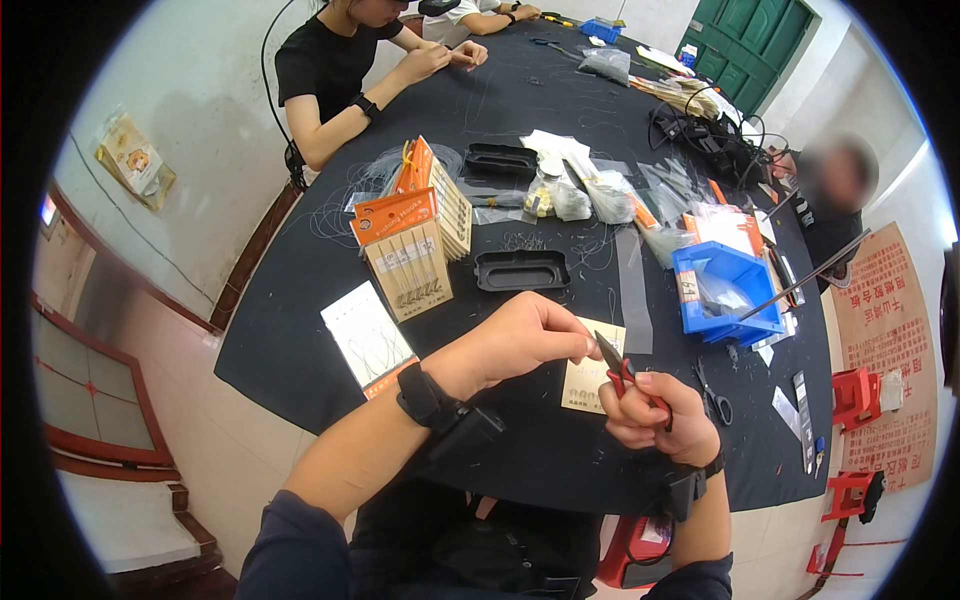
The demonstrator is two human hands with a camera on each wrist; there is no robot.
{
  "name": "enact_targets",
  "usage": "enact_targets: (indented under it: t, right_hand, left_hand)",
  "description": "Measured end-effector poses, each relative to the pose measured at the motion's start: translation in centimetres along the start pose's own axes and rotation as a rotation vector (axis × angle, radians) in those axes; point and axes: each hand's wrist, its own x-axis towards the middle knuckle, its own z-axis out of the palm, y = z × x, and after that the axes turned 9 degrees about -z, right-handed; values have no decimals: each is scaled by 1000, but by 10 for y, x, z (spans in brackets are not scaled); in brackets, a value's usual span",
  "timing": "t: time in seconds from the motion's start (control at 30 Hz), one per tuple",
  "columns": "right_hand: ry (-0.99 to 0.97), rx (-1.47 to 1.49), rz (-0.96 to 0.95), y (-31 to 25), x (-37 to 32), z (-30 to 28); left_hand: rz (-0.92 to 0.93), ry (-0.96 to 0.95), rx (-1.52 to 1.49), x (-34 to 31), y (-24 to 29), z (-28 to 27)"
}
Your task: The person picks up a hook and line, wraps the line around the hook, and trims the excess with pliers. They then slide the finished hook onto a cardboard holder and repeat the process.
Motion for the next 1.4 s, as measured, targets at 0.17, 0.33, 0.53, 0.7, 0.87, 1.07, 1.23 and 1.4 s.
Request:
enact_targets:
  t: [0.17, 0.33, 0.53, 0.7, 0.87, 1.07, 1.23, 1.4]
  right_hand:
    - [-37, 41, 15, -1, 0, 0]
    - [-29, 96, 16, 0, 1, -1]
    - [-12, 179, 37, 0, 2, 0]
    - [6, 257, 58, 0, 1, 0]
    - [-11, 361, 68, 3, 0, -5]
    - [-19, 412, 92, 2, 1, -7]
    - [-20, 471, 116, 3, 0, -10]
    - [-4, 378, 95, 2, 4, -8]
  left_hand:
    - [9, -13, -15, -1, 1, 0]
    - [16, -19, -22, 0, 0, 0]
    - [28, -10, -5, -1, 1, 1]
    - [48, -17, -35, 3, -5, 0]
    - [60, -15, -30, 2, -5, 0]
    - [53, 3, -24, 2, -4, 1]
    - [47, 12, 16, 2, -5, 1]
    - [5, 73, 44, 2, -5, 3]
